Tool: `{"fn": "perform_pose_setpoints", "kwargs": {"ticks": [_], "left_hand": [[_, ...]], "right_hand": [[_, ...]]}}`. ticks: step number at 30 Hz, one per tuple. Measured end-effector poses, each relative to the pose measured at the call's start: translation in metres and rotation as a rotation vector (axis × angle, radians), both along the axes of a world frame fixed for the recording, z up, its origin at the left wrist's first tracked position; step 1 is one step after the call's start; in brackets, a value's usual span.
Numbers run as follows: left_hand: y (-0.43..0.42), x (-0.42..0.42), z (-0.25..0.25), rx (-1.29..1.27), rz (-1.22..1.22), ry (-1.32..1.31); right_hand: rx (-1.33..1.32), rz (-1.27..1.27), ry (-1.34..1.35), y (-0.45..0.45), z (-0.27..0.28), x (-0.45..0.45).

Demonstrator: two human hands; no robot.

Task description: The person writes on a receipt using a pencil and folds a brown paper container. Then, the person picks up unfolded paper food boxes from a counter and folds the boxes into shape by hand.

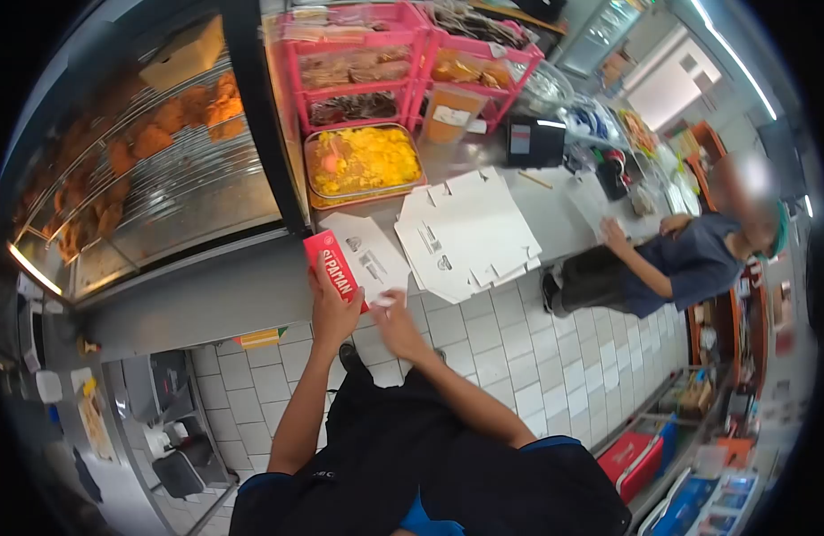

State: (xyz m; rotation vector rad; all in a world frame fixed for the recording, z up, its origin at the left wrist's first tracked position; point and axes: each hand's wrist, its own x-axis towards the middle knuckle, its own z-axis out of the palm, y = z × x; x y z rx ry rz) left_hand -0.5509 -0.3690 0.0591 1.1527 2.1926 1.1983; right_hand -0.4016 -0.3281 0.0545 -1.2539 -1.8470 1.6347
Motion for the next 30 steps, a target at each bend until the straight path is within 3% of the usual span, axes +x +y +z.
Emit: {"fn": "perform_pose_setpoints", "kwargs": {"ticks": [2,4,5,7,9,11,14,22,29,30], "left_hand": [[0.003,0.0,0.006,-0.028,-0.009,0.113],[0.003,0.003,0.011,-0.068,0.016,0.122],[0.007,0.003,0.012,-0.093,0.067,0.15],[0.011,0.006,0.012,-0.121,0.086,0.171],[0.013,0.007,0.014,-0.149,0.08,0.169],[0.02,0.009,0.009,-0.125,0.066,0.201],[0.03,0.016,0.01,-0.124,0.05,0.223],[0.067,0.03,0.014,-0.189,0.183,0.229],[0.059,0.041,0.023,-0.168,0.054,0.205],[0.053,0.035,0.017,-0.174,0.057,0.207]], "right_hand": [[0.288,-0.103,-0.166,0.038,-0.011,0.027],[0.815,0.003,-0.447,0.075,-0.04,0.052],[0.813,-0.004,-0.463,0.085,-0.043,0.054],[0.91,0.15,-0.808,0.099,-0.049,0.046],[0.898,0.13,-0.796,0.111,-0.071,0.044],[0.785,0.005,-0.984,0.115,-0.074,0.039],[0.707,-0.118,-1.052,0.133,-0.073,0.038],[0.724,-0.103,-1.041,0.19,-0.063,0.092],[0.635,0.065,-0.87,0.177,-0.071,0.099],[0.832,0.043,-0.865,0.175,-0.071,0.101]]}}
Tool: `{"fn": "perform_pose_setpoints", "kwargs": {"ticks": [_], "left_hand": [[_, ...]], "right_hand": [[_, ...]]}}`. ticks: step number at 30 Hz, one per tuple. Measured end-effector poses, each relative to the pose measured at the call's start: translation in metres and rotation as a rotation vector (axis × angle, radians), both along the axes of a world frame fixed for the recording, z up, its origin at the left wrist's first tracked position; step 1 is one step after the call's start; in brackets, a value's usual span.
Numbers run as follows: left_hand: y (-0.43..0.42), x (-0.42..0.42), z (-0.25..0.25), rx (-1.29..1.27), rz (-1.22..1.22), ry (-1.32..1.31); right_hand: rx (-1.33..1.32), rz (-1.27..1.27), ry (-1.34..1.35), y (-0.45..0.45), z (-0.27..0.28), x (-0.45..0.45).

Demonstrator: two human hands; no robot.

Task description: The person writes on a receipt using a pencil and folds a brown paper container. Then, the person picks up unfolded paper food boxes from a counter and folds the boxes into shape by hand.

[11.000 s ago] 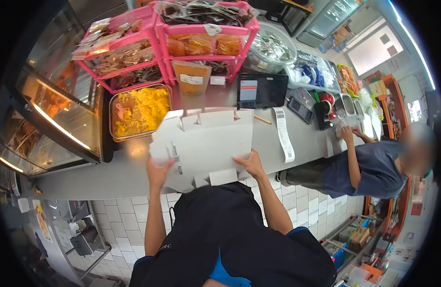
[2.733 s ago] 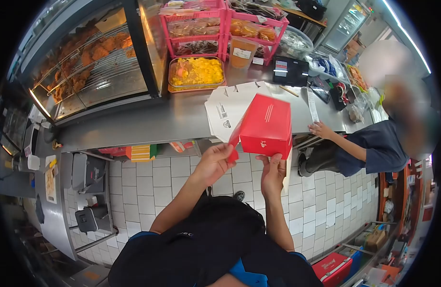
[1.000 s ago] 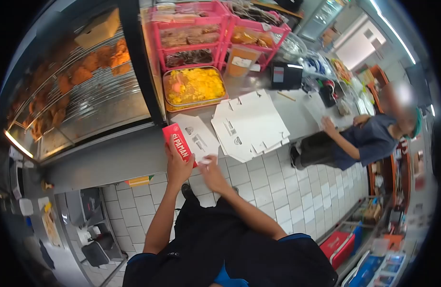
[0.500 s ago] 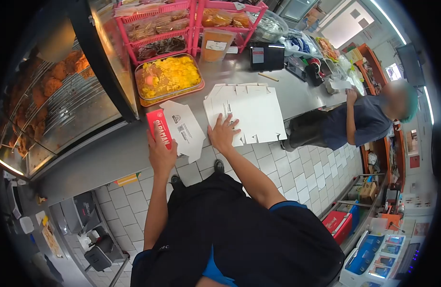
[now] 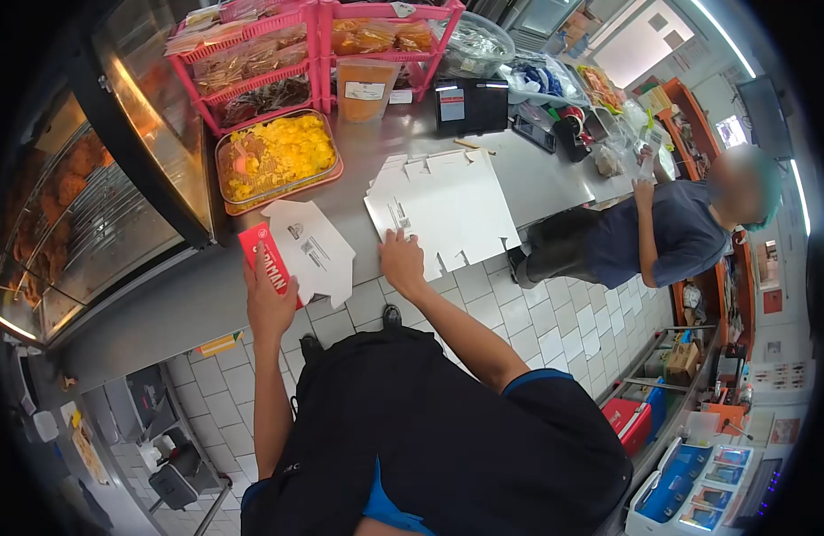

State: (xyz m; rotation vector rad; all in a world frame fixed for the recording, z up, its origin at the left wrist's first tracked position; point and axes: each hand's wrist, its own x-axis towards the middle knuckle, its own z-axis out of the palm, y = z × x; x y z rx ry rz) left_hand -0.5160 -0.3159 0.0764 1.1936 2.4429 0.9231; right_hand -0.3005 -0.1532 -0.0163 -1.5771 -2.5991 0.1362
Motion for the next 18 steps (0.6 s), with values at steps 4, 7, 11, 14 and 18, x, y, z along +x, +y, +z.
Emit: {"fn": "perform_pose_setpoints", "kwargs": {"ticks": [4,7,11,14,18], "left_hand": [[-0.02,-0.017,-0.002,0.128,-0.069,-0.074],[-0.025,-0.012,0.021,0.106,0.009,0.026],[-0.004,0.042,0.083,0.202,-0.112,0.123],[0.031,0.085,0.095,0.365,-0.282,-0.558],[0.043,0.069,0.1,0.475,-0.177,-0.807]], "right_hand": [[0.057,-0.126,0.174,0.011,0.051,0.019],[0.126,-0.349,0.5,0.013,0.099,0.046],[0.503,-0.165,0.593,-0.021,0.153,0.054],[0.263,0.314,0.624,-0.084,0.164,0.024],[-0.193,0.435,0.956,-0.088,0.201,0.024]]}}
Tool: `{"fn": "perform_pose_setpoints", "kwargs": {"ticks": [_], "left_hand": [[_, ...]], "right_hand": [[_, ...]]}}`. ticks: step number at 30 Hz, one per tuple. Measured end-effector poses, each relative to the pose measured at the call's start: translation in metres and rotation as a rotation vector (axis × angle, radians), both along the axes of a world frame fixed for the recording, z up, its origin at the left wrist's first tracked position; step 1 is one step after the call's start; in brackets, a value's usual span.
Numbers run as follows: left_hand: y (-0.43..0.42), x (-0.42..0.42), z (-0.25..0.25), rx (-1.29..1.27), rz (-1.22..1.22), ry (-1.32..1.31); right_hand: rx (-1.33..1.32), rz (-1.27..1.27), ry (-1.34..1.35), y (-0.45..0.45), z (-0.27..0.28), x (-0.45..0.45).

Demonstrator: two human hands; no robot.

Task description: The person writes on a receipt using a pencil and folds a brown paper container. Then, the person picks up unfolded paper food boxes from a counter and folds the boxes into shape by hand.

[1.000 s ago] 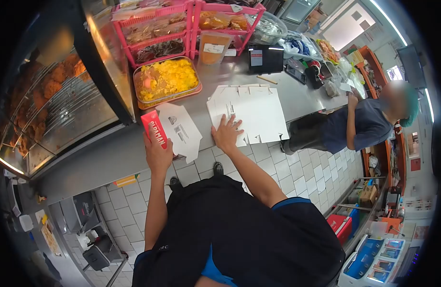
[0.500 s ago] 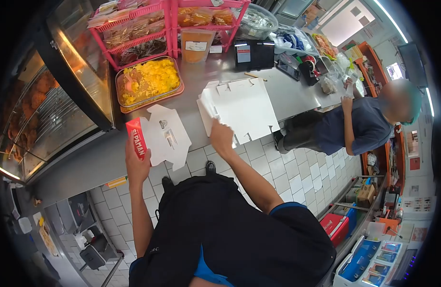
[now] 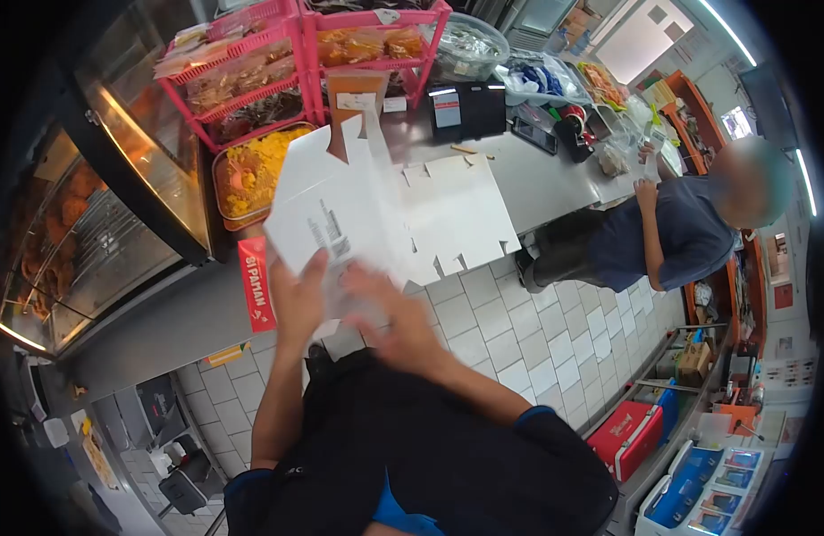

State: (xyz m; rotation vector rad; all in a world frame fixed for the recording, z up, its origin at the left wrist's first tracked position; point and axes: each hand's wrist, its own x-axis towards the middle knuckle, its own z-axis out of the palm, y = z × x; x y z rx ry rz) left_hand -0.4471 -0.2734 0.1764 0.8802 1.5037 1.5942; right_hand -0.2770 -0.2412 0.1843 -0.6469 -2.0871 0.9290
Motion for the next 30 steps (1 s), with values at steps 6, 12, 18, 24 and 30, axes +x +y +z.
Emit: {"fn": "perform_pose_setpoints", "kwargs": {"ticks": [6,12,18,24,30], "left_hand": [[-0.04,-0.088,-0.009,0.149,-0.133,-0.025],[-0.028,-0.098,0.003,0.267,-0.11,-0.022],[-0.023,-0.107,0.066,0.07,-0.005,0.445],[-0.058,-0.052,0.058,0.264,-0.327,-0.285],[-0.013,-0.008,0.069,0.45,-0.372,-0.725]], "right_hand": [[0.003,-0.331,0.179,0.112,0.033,0.082],[-0.414,0.079,0.404,0.124,0.053,0.085],[-0.107,-0.163,0.417,0.063,0.093,0.084],[0.503,0.241,-0.207,-0.005,0.127,0.045],[0.128,0.197,0.164,-0.039,0.097,0.039]]}}
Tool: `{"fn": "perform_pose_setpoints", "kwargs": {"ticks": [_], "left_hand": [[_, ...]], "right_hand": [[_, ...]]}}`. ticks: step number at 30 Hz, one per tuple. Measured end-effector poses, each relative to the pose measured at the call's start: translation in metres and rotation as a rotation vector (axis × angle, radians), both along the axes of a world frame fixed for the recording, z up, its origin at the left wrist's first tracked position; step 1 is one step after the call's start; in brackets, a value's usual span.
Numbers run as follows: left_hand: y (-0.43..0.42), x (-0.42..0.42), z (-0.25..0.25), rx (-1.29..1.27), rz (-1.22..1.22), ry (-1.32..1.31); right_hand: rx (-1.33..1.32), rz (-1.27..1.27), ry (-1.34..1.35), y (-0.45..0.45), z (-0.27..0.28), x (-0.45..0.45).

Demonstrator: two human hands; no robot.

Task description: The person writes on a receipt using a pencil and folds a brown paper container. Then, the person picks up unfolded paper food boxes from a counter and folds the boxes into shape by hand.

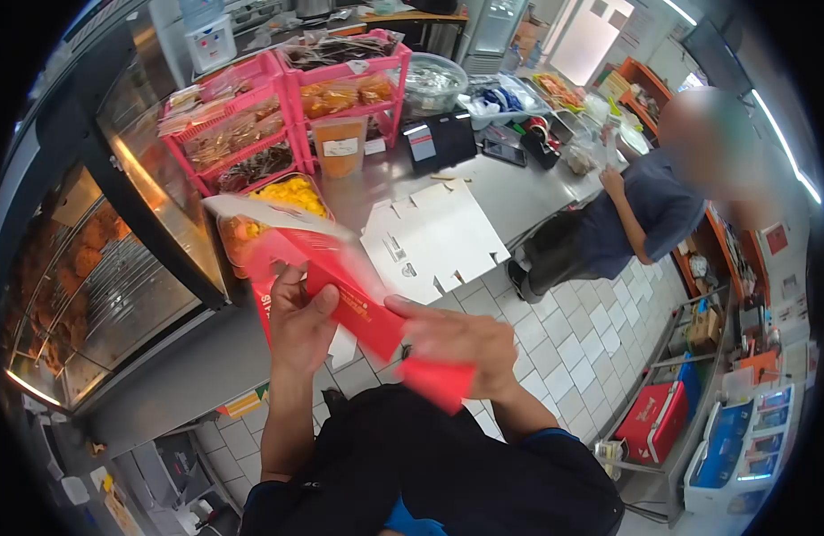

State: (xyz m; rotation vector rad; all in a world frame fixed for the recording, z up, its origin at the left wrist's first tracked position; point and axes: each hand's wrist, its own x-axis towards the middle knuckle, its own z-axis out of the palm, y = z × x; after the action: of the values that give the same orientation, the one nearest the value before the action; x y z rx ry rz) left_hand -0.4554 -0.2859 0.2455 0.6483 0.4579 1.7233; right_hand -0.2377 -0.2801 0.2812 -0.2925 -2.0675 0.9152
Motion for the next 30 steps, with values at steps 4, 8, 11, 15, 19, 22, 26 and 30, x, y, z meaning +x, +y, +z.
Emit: {"fn": "perform_pose_setpoints", "kwargs": {"ticks": [4,8,11,15,19,22,26,30], "left_hand": [[-0.004,0.009,-0.021,0.023,0.134,0.693],[-0.02,0.017,0.012,-0.133,-0.08,0.787],[-0.019,0.012,0.011,-0.147,-0.101,0.769],[-0.013,0.02,-0.002,-0.226,0.014,0.524],[-0.017,0.032,0.011,-0.253,-0.294,0.159],[-0.011,0.048,0.022,-0.299,-0.316,-0.08],[-0.005,0.044,-0.004,-0.306,-0.141,0.164],[-0.008,0.052,0.009,-0.175,0.036,-0.074]], "right_hand": [[0.065,-0.195,0.069,0.008,-0.006,-0.004],[0.247,-0.314,-0.211,0.014,-0.01,-0.002],[0.167,-0.298,-0.209,0.016,-0.013,0.0],[-0.06,0.003,0.007,0.031,-0.018,0.015],[0.026,-0.08,-0.032,0.033,-0.018,0.015],[0.115,-0.206,-0.153,0.04,-0.023,0.017],[0.123,-0.438,0.093,0.027,-0.035,0.009],[-0.016,-0.678,0.293,0.009,-0.06,0.006]]}}
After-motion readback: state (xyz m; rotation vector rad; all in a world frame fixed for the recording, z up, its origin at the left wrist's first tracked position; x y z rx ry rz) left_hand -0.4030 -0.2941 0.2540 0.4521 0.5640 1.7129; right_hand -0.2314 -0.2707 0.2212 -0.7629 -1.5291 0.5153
